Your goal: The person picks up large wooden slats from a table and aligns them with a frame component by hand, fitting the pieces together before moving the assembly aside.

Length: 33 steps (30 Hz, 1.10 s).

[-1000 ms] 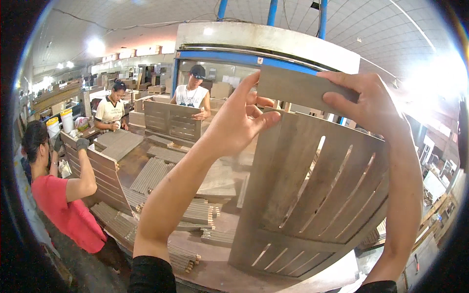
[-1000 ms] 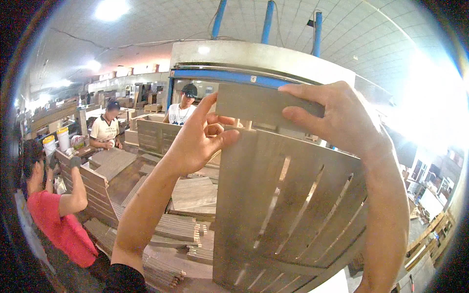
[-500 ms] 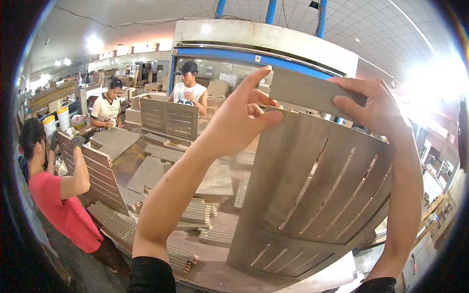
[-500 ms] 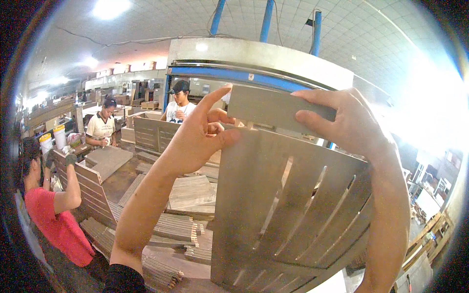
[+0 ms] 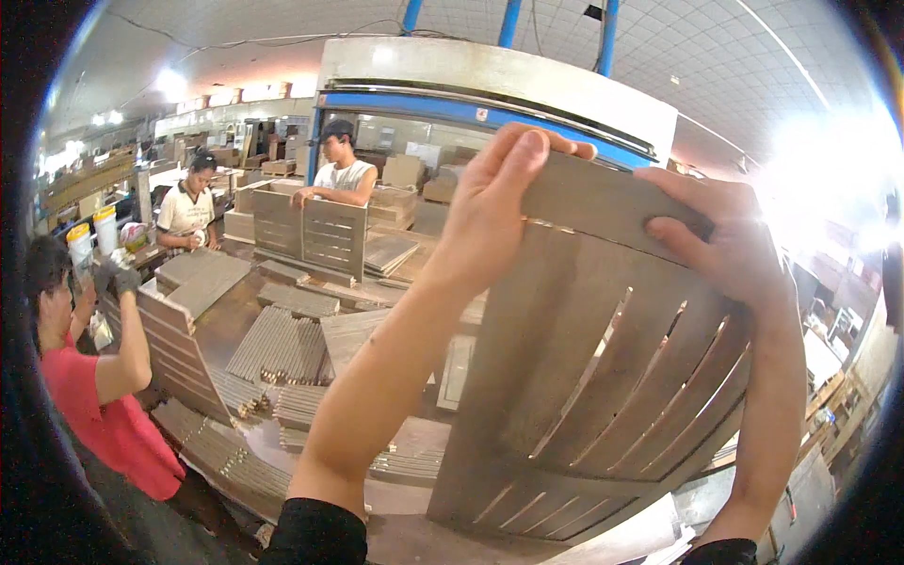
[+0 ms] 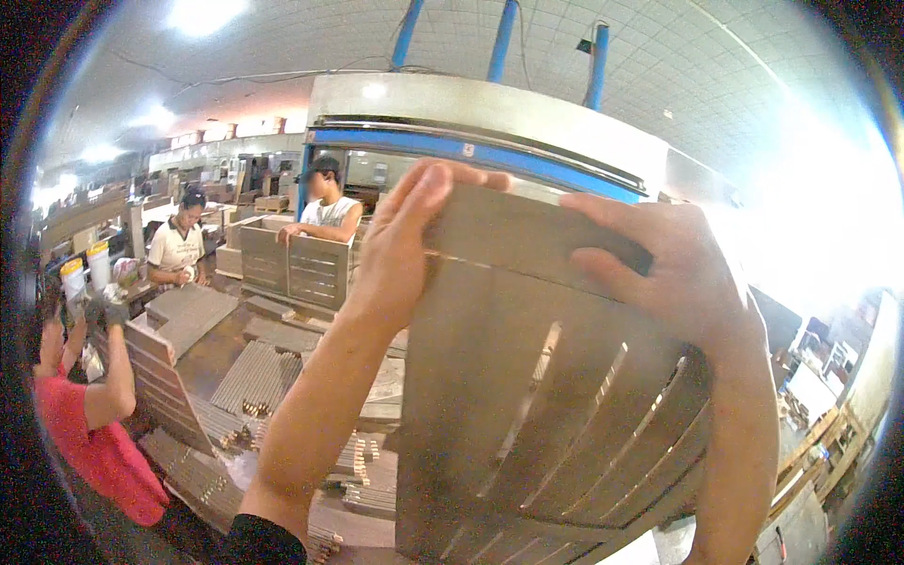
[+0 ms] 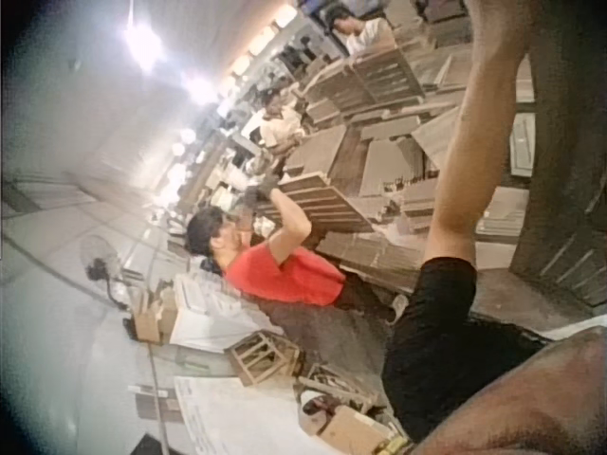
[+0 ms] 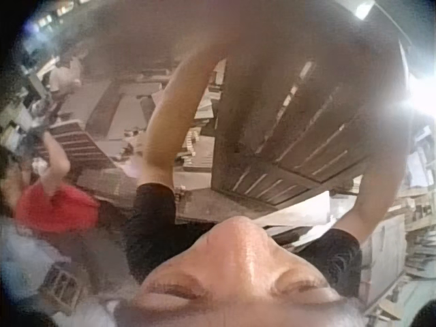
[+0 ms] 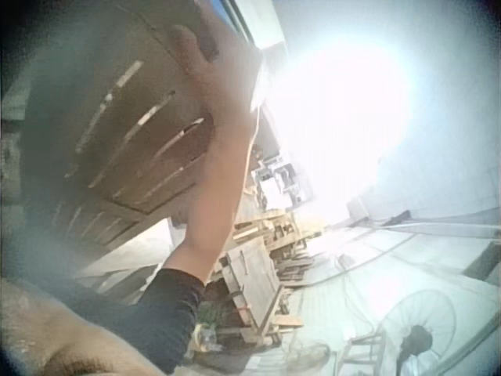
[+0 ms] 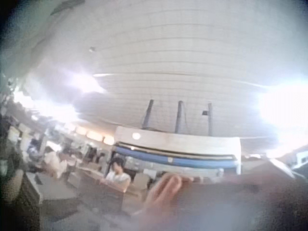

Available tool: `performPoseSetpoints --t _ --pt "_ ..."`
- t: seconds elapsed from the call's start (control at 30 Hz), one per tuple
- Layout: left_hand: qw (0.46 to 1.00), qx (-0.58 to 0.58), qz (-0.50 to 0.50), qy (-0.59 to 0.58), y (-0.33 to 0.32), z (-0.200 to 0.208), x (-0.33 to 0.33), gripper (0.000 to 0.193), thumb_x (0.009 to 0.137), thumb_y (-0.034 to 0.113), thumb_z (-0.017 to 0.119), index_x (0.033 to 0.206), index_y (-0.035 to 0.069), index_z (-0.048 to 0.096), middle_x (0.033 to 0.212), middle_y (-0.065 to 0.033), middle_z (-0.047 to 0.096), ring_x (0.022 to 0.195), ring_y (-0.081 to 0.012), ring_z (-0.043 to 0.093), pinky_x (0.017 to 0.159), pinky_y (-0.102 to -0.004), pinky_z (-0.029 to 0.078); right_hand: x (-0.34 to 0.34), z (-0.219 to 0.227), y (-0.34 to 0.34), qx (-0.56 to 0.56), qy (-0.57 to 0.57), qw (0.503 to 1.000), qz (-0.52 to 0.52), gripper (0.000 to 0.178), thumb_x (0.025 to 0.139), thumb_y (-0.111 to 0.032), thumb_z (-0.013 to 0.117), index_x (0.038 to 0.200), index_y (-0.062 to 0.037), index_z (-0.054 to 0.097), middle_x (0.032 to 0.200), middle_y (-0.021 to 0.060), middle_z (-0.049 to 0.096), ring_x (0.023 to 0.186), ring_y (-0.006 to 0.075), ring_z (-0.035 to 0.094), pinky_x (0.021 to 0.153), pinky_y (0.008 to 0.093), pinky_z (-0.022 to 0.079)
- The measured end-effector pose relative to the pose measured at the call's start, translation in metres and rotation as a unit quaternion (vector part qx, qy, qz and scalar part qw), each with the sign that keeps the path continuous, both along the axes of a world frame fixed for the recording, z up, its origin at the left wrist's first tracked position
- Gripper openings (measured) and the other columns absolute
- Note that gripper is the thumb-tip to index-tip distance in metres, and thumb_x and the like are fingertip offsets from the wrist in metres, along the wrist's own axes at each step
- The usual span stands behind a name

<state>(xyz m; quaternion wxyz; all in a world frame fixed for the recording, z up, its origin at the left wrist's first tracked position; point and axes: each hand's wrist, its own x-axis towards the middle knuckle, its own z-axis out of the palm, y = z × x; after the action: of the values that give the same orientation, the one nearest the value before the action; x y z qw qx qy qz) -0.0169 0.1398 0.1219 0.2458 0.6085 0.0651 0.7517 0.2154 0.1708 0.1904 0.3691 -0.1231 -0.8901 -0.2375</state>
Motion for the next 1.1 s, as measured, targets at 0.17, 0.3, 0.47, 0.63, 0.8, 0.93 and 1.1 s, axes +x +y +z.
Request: performPoseSetpoints --t 0.17,0.3,0.47,0.63,0.8,0.93,1.1 --pt "0.999 0.033 0.019 0.002 0.008 -0.01 -0.006 0.028 0.102 0.029 0.046 0.105 0.005 0.06 0.109 -0.0101 0.067 0.098 -0.0153 0.061 0.089 -0.0302 0.048 -0.004 -0.005 -0.001 0.007 -0.015 1.0 0.014 0.04 0.082 -0.017 0.07 0.12 -0.0059 0.065 0.106 0.0151 0.07 0.09 0.0245 0.067 0.083 0.0326 0.051" --pt "0.999 0.032 0.024 -0.008 0.002 -0.01 0.0 0.027 0.102 0.026 0.044 0.108 0.005 0.06 0.109 -0.0113 0.066 0.1 -0.0162 0.06 0.09 -0.0307 0.047 0.0 -0.003 -0.002 0.017 -0.015 0.999 0.034 0.041 0.084 -0.022 0.068 0.123 -0.0083 0.064 0.106 0.0152 0.069 0.088 0.026 0.066 0.082 0.0332 0.051" --pt "0.897 0.094 0.426 0.07 0.008 -0.009 -0.004 0.028 0.099 0.021 0.042 0.099 0.003 0.064 0.101 -0.0107 0.067 0.097 -0.0156 0.06 0.088 -0.0299 0.047 0.042 -0.021 -0.011 0.123 0.028 0.986 -0.108 0.047 0.086 -0.032 0.066 0.13 -0.0159 0.059 0.115 0.0102 0.064 0.108 0.0276 0.058 0.093 0.039 0.043" --pt "0.846 0.109 0.463 0.24 -0.026 0.03 0.02 0.032 0.096 0.027 0.052 0.079 0.001 0.061 0.09 -0.0117 0.066 0.085 -0.0155 0.063 0.078 -0.028 0.047 0.141 -0.087 0.002 0.092 0.495 0.863 -0.029 0.059 0.081 -0.016 0.075 0.133 -0.0016 0.05 0.117 0.0113 0.059 0.109 0.022 0.056 0.097 0.0353 0.042" --pt "0.654 0.121 0.562 0.492 -0.019 0.065 0.143 0.05 0.09 0.049 0.058 0.08 0.0 0.057 0.06 -0.0162 0.055 0.058 -0.0252 0.058 0.057 -0.0392 0.043 0.173 -0.109 0.001 -0.229 0.553 0.785 0.163 0.057 0.083 -0.014 0.073 0.133 -0.0009 0.048 0.113 0.0096 0.059 0.103 0.0151 0.055 0.09 0.0293 0.046" --pt "0.66 0.099 0.567 0.483 -0.008 0.071 0.177 0.061 0.087 0.059 0.056 0.073 0.0 0.057 0.058 -0.0186 0.052 0.054 -0.0279 0.054 0.055 -0.0406 0.041 0.19 -0.11 0.017 -0.369 0.494 0.782 0.09 0.047 0.085 -0.024 0.073 0.123 -0.0022 0.056 0.095 0.0054 0.065 0.084 0.0111 0.059 0.075 0.0288 0.05" --pt "0.689 0.054 0.568 0.447 -0.004 0.071 0.173 0.067 0.087 0.065 0.054 0.065 0.001 0.055 0.05 -0.0141 0.046 0.048 -0.0241 0.046 0.049 -0.0385 0.036 0.189 -0.111 0.021 -0.388 0.464 0.79 0.1 0.037 0.085 -0.027 0.072 0.109 -0.0009 0.06 0.092 0.0045 0.065 0.083 0.0093 0.058 0.074 0.0276 0.049"
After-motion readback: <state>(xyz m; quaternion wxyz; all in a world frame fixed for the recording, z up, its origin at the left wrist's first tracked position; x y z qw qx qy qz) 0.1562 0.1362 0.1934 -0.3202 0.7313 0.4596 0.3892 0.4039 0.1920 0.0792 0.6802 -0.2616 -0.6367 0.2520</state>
